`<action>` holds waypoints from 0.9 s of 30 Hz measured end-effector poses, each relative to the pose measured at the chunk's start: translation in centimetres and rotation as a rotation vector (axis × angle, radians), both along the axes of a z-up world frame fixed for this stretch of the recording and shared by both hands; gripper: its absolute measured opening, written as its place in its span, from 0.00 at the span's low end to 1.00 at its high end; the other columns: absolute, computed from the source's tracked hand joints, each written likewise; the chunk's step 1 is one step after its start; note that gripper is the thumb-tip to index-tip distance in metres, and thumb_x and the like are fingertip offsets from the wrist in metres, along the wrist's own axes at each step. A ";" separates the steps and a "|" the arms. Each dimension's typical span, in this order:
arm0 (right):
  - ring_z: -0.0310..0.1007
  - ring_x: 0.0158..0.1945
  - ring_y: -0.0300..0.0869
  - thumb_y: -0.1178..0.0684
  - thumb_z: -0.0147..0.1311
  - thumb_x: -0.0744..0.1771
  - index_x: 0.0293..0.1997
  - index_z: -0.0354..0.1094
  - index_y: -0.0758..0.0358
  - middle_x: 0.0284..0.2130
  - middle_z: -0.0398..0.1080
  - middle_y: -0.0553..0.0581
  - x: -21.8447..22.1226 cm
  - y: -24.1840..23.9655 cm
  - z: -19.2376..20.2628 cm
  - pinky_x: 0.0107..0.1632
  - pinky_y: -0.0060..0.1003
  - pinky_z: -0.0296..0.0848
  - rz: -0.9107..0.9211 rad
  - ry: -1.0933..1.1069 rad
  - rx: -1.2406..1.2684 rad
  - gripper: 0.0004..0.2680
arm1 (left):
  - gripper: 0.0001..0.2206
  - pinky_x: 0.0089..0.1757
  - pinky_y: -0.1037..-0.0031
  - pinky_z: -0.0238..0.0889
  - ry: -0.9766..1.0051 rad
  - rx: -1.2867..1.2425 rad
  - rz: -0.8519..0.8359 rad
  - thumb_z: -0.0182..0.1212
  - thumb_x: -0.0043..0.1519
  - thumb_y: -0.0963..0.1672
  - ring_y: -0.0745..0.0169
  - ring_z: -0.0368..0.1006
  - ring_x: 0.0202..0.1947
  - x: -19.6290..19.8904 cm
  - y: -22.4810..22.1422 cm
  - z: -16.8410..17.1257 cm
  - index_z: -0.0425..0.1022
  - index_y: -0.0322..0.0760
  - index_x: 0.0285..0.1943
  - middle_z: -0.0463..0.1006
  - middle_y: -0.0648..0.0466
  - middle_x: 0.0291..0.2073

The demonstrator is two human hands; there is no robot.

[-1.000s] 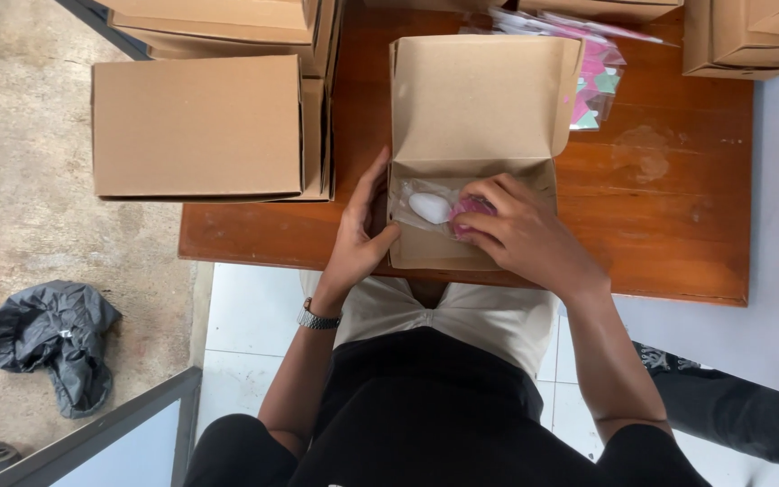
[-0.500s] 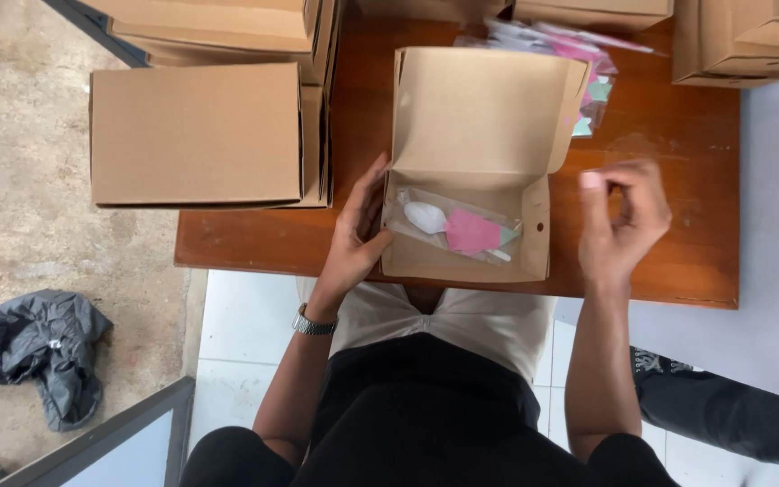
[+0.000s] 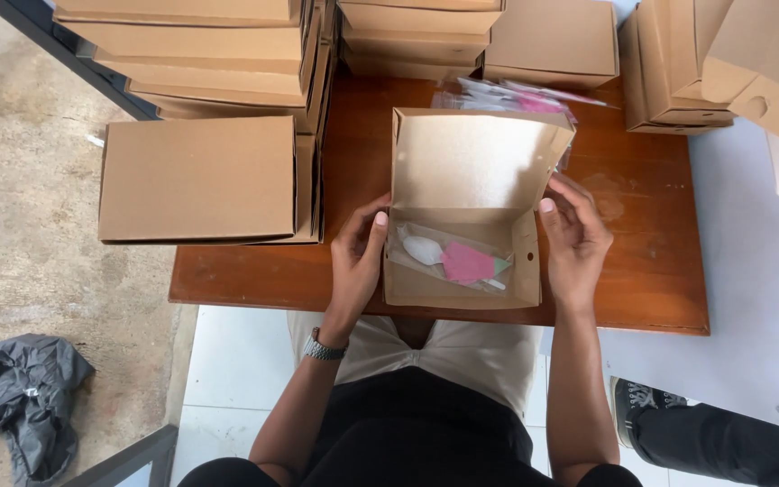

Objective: The person is assembling food boxes by placing a plastic-wrapped utensil set inside each cardboard box.

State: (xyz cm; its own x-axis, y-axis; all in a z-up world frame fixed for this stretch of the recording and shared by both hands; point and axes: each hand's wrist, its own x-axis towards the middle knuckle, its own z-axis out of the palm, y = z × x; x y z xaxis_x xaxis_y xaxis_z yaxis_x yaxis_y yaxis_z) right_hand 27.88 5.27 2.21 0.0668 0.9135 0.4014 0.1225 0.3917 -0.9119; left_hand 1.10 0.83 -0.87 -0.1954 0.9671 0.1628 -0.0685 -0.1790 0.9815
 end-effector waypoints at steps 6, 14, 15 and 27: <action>0.75 0.58 0.41 0.69 0.58 0.69 0.57 0.69 0.71 0.54 0.73 0.58 0.3 0.2 -2.3 0.63 0.36 0.76 -0.014 0.166 0.014 0.11 | 0.13 0.51 0.74 0.72 -0.019 -0.037 0.028 0.61 0.69 0.42 0.65 0.76 0.51 0.0 1.2 -0.1 0.75 0.29 0.60 0.81 0.48 0.52; 0.73 0.59 0.43 0.69 0.58 0.68 0.60 0.64 0.72 0.52 0.73 0.59 1.3 -1.2 -3.1 0.67 0.42 0.73 0.016 0.140 -0.072 0.14 | 0.16 0.60 0.69 0.70 0.078 0.053 0.036 0.64 0.65 0.39 0.59 0.73 0.62 -0.7 0.4 0.2 0.76 0.37 0.63 0.77 0.48 0.61; 0.70 0.63 0.44 0.62 0.58 0.70 0.60 0.64 0.72 0.56 0.70 0.58 1.5 -1.3 -3.2 0.70 0.44 0.69 0.082 0.172 -0.013 0.13 | 0.17 0.61 0.68 0.69 0.036 0.045 0.018 0.64 0.66 0.40 0.58 0.71 0.63 -0.7 0.3 0.0 0.75 0.37 0.64 0.75 0.48 0.62; 0.69 0.67 0.57 0.26 0.42 0.70 0.60 0.64 0.77 0.58 0.69 0.70 0.5 -4.0 -0.9 0.71 0.53 0.66 0.094 -0.006 0.022 0.32 | 0.24 0.68 0.58 0.55 0.211 0.012 0.004 0.41 0.75 0.51 0.47 0.61 0.71 -0.4 -2.4 0.1 0.69 0.35 0.73 0.66 0.43 0.68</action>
State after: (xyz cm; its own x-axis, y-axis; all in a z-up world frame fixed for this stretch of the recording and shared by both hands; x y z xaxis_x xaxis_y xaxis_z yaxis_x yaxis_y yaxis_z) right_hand 28.41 1.25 1.33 -0.0209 0.9066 0.4215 0.0894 0.4216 -0.9024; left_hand 0.75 -1.59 -0.76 -0.1596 0.9642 0.2118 0.1396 -0.1903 0.9717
